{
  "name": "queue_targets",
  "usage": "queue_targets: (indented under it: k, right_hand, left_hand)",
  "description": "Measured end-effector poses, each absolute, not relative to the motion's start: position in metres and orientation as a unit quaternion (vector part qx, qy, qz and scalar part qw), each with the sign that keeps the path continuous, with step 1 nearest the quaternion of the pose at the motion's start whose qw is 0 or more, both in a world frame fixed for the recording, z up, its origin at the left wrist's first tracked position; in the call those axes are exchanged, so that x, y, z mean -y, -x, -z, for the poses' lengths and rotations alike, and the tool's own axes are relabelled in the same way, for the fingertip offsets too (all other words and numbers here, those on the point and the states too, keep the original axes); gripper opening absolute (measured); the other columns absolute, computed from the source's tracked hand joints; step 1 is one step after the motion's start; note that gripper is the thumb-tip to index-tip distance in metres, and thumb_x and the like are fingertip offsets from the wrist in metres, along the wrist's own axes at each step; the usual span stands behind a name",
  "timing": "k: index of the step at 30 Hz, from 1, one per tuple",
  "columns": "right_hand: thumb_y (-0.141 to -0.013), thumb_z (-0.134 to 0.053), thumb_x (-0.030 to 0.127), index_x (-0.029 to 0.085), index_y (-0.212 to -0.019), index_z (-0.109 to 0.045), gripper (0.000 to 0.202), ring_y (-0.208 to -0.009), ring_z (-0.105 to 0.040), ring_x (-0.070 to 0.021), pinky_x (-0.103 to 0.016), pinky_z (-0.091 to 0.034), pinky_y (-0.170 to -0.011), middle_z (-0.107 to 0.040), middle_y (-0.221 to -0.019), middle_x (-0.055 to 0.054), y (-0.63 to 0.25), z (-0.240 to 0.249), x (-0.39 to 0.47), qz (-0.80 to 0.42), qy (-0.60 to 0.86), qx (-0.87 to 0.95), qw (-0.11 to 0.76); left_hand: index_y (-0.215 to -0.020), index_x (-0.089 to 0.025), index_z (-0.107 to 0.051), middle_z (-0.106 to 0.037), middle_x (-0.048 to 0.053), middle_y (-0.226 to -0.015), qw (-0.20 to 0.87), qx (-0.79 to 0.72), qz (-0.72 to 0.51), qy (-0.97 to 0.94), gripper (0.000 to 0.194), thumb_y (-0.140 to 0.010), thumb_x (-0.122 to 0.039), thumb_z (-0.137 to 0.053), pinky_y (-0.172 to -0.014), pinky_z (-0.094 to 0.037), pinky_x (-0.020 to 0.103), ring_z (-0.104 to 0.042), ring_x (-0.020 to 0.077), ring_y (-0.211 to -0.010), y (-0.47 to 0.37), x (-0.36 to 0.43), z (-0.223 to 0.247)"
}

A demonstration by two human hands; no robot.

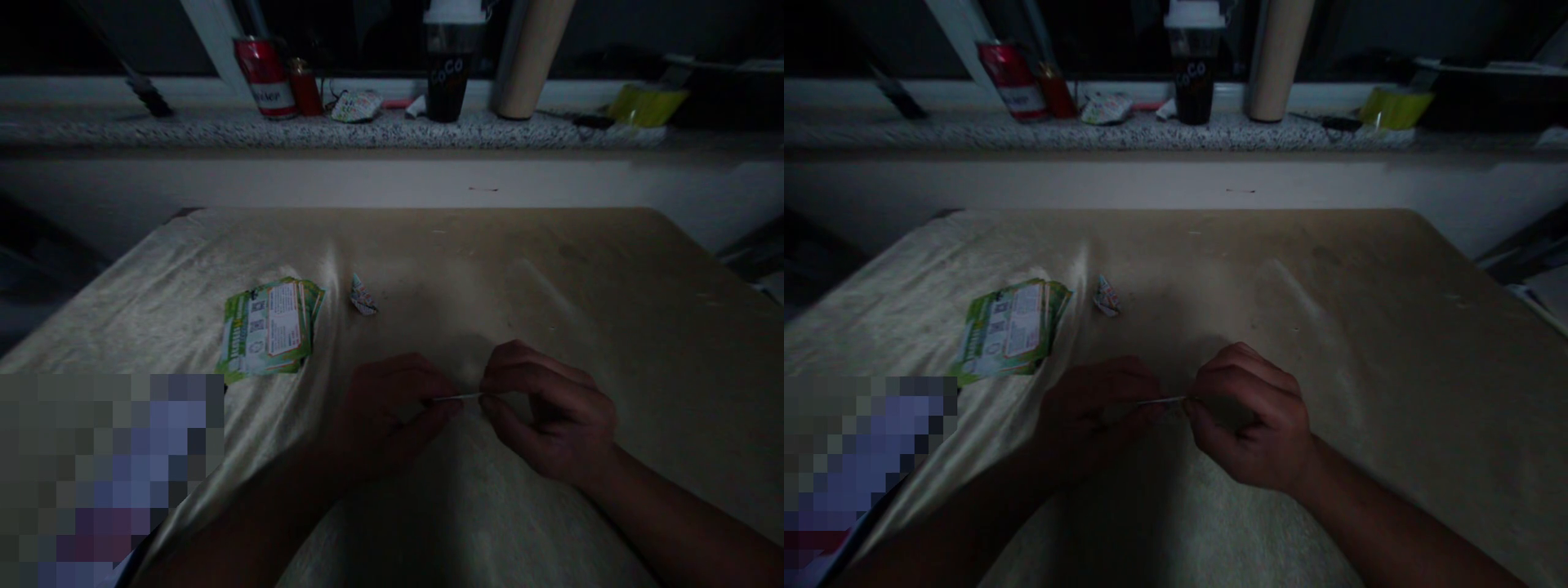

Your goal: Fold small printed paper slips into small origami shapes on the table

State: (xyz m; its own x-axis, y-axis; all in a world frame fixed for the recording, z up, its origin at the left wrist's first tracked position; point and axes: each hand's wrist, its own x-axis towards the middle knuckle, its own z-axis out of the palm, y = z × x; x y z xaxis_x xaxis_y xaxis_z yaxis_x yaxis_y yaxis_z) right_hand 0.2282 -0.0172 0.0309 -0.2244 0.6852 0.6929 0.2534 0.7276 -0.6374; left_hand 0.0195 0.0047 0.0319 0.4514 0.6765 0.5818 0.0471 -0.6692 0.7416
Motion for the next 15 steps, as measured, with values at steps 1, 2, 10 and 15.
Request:
queue_targets:
  k: [1,2,10,15]
  right_hand:
    - [-0.074,-0.068,0.001,0.017,-0.095,-0.069,0.026,-0.07,-0.063,-0.0207,-0.037,-0.053,-0.059,-0.066,-0.077,-0.007,-0.228,-0.0304,0.0169,-0.194,0.309,0.758,0.541]
    - [-0.074,-0.068,0.0,0.017,-0.093,-0.069,0.026,-0.069,-0.063,-0.0203,-0.037,-0.052,-0.059,-0.066,-0.077,-0.006,-0.228,-0.03,0.0165,-0.189,0.307,0.759,0.542]
    - [-0.074,-0.068,0.001,0.016,-0.093,-0.067,0.024,-0.073,-0.063,-0.0207,-0.037,-0.052,-0.061,-0.066,-0.08,-0.007,-0.2284,-0.0296,0.0164,-0.185,0.319,0.76,0.535]
    - [-0.074,-0.067,0.004,0.014,-0.09,-0.067,0.019,-0.073,-0.063,-0.021,-0.037,-0.053,-0.062,-0.066,-0.082,-0.009,-0.2206,-0.0342,0.0181,-0.168,0.327,0.776,0.513]
  left_hand:
    - [-0.088,-0.015,-0.07,-0.071,0.004,-0.075,0.326,-0.232,-0.47,-0.787,0.003,-0.085,-0.014,-0.069,-0.061,-0.052,0.022,-0.066,0.0122,-0.067,-0.0193,-0.0042,-0.0315]
    - [-0.089,-0.014,-0.07,-0.071,0.004,-0.076,0.317,-0.237,-0.471,-0.789,0.005,-0.085,-0.013,-0.07,-0.062,-0.052,0.022,-0.066,0.0122,-0.068,-0.0189,-0.0039,-0.0313]
    - [-0.087,-0.013,-0.068,-0.068,0.003,-0.073,0.257,-0.274,-0.445,-0.813,0.006,-0.089,-0.014,-0.063,-0.063,-0.048,0.022,-0.063,0.0112,-0.066,-0.0173,-0.0025,-0.0379]
    - [-0.085,-0.014,-0.066,-0.066,0.003,-0.075,0.188,-0.284,-0.414,-0.844,0.01,-0.091,-0.016,-0.058,-0.067,-0.046,0.026,-0.06,0.0132,-0.069,-0.0242,0.0027,-0.0337]
